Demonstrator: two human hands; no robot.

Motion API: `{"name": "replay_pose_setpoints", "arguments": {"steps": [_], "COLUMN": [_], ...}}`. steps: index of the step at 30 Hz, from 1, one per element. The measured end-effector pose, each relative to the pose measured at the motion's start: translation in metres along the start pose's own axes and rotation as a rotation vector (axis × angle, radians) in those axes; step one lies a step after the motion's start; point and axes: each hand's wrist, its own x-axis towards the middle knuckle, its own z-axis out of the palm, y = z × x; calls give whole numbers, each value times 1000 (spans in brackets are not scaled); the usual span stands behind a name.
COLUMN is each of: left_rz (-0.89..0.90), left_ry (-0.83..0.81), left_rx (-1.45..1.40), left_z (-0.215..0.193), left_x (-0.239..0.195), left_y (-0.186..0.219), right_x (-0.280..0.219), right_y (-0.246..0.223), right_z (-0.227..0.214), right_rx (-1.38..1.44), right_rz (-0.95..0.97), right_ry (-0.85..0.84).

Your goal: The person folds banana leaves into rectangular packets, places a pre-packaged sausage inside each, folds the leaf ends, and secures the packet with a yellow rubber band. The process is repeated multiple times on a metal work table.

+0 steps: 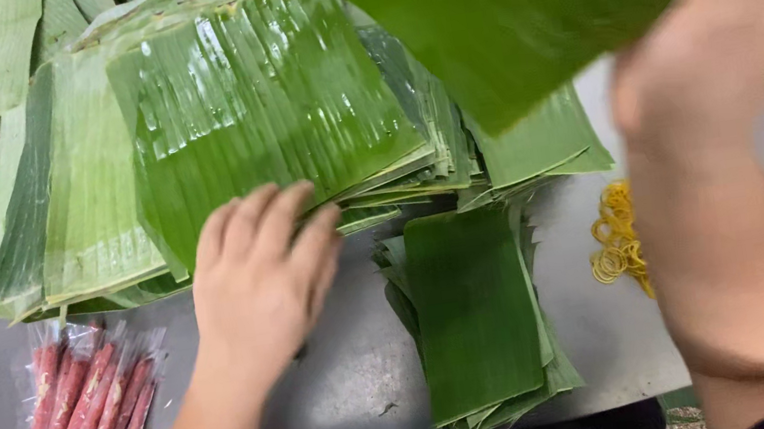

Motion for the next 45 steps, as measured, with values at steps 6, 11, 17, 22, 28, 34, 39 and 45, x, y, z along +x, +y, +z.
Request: {"name": "replay_pose_setpoints", "arguments": {"steps": [6, 11, 17, 22, 28, 34, 39, 45], "left_rz": [-293, -191, -1056, -987, -890, -1124, -661, -1076], "left_ry": [-273, -169, -371, -453, -385, -372, 167, 459], "left_rx": [-131, -1220, -2010, -2193, -2453, -2414, -2552, -1911], "left_z": [4, 24, 86, 109, 106, 119, 115, 99], "left_x": [18, 18, 36, 26, 1, -13, -18, -1], "left_y": [-3, 55, 100, 100, 101, 108, 95, 88], "right_x": [-17, -104, -170, -172, -188, -211, -202, -201], "right_y": [-65, -63, -39, -31, -8, -17, -29, -52], "right_z": [-45, -40, -43, -65, -109, -110, -129, -157], "right_rx": [626, -438, -949, -391, 501, 153, -25, -120], "right_rz": [302, -140, -491, 259, 993, 1046, 916, 508], "right_ry": [468, 88, -756, -104, -59, 152, 547, 432]}}
